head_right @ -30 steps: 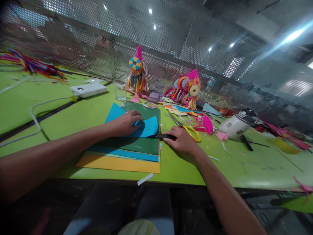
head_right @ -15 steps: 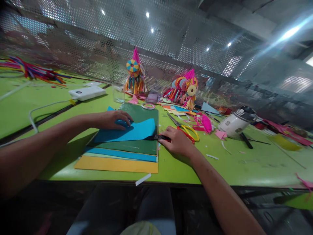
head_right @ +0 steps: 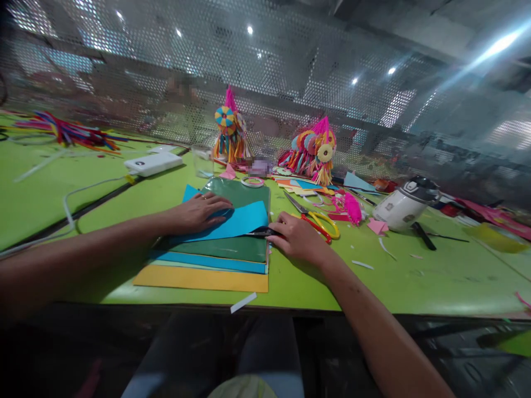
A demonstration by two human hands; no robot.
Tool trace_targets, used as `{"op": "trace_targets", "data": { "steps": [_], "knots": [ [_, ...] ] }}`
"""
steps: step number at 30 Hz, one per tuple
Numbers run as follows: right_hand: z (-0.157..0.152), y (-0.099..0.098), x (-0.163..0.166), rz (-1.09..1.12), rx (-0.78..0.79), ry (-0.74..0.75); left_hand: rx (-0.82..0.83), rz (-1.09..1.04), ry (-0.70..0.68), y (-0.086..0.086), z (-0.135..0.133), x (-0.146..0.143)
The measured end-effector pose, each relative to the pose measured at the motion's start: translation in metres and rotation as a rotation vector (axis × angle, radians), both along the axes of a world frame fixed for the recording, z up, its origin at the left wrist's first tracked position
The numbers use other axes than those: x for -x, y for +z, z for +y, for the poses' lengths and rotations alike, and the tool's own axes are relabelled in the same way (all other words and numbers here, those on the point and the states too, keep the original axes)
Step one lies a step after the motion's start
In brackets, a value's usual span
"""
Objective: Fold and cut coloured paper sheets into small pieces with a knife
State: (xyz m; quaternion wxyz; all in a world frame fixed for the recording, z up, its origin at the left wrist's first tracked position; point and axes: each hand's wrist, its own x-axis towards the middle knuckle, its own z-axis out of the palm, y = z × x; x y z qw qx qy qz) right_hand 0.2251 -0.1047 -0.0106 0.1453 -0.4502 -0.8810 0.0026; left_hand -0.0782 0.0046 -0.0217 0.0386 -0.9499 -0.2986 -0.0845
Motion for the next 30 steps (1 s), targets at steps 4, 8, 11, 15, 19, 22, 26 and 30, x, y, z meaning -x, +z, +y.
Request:
{"op": "trace_targets", "data": {
  "steps": [4,8,11,15,19,22,26,30],
  "knots": [
    [0.003,-0.003,-0.009,-0.035,-0.002,-0.055,-0.013,0.010,0.105,0.004,-0.008,-0.012],
    [0.008,-0.007,-0.015,-0.047,-0.001,-0.072,-0.014,-0.008,0.119,0.002,-0.011,-0.018],
    [0.011,-0.007,-0.016,-0.036,0.003,-0.033,-0.006,-0.045,0.085,0.000,-0.010,-0.017],
    [0.012,-0.006,-0.013,0.011,0.019,0.012,0.020,-0.063,-0.010,0.000,-0.010,-0.010],
    [0.011,-0.007,-0.011,0.043,0.030,0.023,0.020,-0.056,-0.054,0.001,-0.010,-0.005],
    [0.010,-0.009,-0.012,0.041,0.028,0.018,0.009,-0.059,-0.052,0.001,-0.011,-0.005],
    [0.001,-0.012,-0.016,0.047,0.025,-0.003,0.011,-0.054,-0.047,0.000,-0.011,-0.005],
    [-0.005,-0.012,-0.016,0.085,0.021,-0.026,0.004,-0.054,-0.049,0.000,-0.012,-0.006]
  ]
}}
